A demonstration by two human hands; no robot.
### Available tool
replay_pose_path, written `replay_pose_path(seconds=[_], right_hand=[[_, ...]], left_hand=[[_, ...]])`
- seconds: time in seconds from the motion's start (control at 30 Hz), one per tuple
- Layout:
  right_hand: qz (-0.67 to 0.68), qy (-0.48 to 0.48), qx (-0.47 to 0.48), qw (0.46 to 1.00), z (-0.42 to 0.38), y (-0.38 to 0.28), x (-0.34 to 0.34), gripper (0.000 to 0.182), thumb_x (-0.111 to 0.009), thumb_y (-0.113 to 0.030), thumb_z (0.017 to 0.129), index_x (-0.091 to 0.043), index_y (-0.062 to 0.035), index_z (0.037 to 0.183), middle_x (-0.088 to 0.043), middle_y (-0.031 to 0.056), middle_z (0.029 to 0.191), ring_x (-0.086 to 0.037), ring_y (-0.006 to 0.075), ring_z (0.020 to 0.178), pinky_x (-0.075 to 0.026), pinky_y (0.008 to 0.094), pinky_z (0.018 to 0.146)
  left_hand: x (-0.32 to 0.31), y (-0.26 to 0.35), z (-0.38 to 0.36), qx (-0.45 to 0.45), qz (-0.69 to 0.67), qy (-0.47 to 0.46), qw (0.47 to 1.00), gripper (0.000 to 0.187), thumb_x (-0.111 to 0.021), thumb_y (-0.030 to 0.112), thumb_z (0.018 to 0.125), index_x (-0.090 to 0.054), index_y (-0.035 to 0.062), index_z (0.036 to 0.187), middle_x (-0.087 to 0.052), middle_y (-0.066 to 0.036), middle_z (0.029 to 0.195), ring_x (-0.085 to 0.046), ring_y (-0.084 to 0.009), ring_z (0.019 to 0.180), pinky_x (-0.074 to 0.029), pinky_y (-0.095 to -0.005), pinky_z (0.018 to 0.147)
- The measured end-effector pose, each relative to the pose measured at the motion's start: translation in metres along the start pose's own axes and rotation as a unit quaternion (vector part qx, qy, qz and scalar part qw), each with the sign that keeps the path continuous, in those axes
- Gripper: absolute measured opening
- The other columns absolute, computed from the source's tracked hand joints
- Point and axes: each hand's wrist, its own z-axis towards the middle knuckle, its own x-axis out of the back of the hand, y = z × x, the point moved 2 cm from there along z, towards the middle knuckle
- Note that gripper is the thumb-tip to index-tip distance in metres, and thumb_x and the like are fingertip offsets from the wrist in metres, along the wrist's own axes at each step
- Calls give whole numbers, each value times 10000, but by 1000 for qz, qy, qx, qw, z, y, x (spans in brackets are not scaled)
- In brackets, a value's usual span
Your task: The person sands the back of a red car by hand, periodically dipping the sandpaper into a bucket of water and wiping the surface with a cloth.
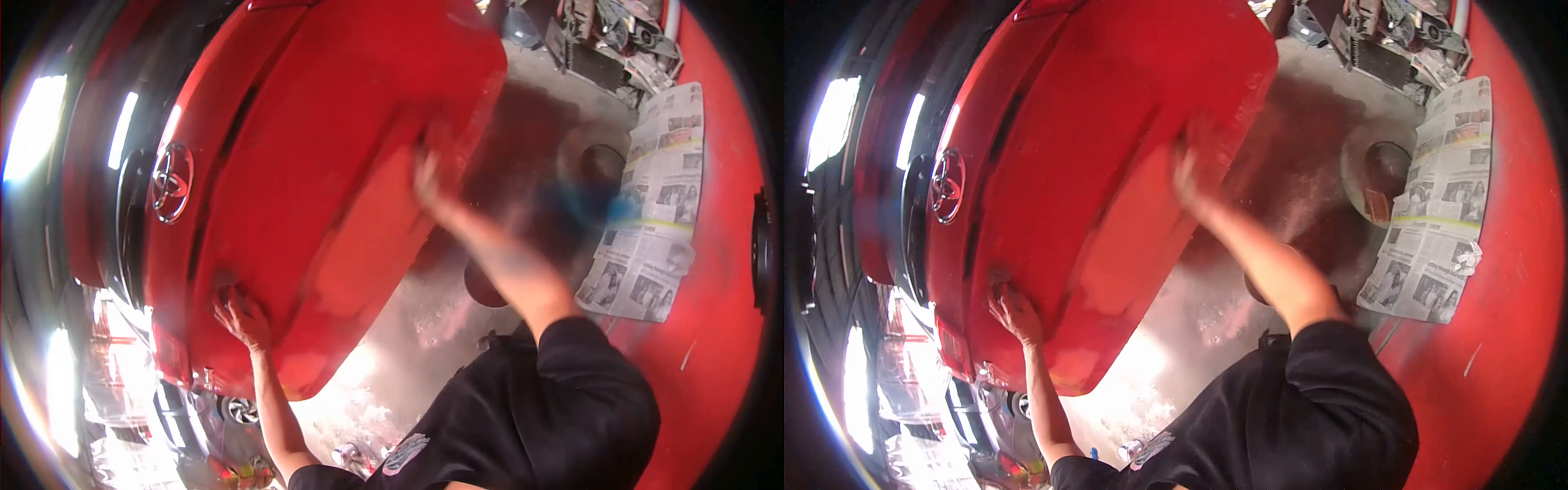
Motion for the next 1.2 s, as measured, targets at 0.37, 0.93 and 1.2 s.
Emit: replay_pose_path(seconds=[0.37, 0.93, 1.2], right_hand=[[48, 22, -111, 992, 52, 41, -11, 563, -627, -169, 1023, -488, 95, 1501, -426, 329, 1608, -384, 468, 1534, -277, 597, 1268], [209, -25, -123, 970, -72, -10, 41, 705, -533, -251, 1095, -227, -4, 1680, -168, 289, 1745, -240, 483, 1590, -264, 546, 1280], [136, -7, -224, 965, 19, 55, 8, 770, -593, -193, 1054, -189, 24, 1673, -167, 313, 1732, -202, 479, 1602, -242, 544, 1300]], left_hand=[[0, -6, -4, -23, 36, 11, 999, 427, -648, 146, 978, -653, 30, 1389, -496, -267, 1547, -452, -511, 1421, -378, -631, 1170], [0, 0, 1, -57, 20, 33, 998, 388, -639, 136, 984, -656, 8, 1349, -513, -286, 1519, -453, -522, 1412, -372, -655, 1153], [-2, 5, -1, -13, 9, 1, 1000, 427, -623, 155, 996, -646, 27, 1403, -513, -282, 1530, -430, -511, 1441, -334, -653, 1195]])
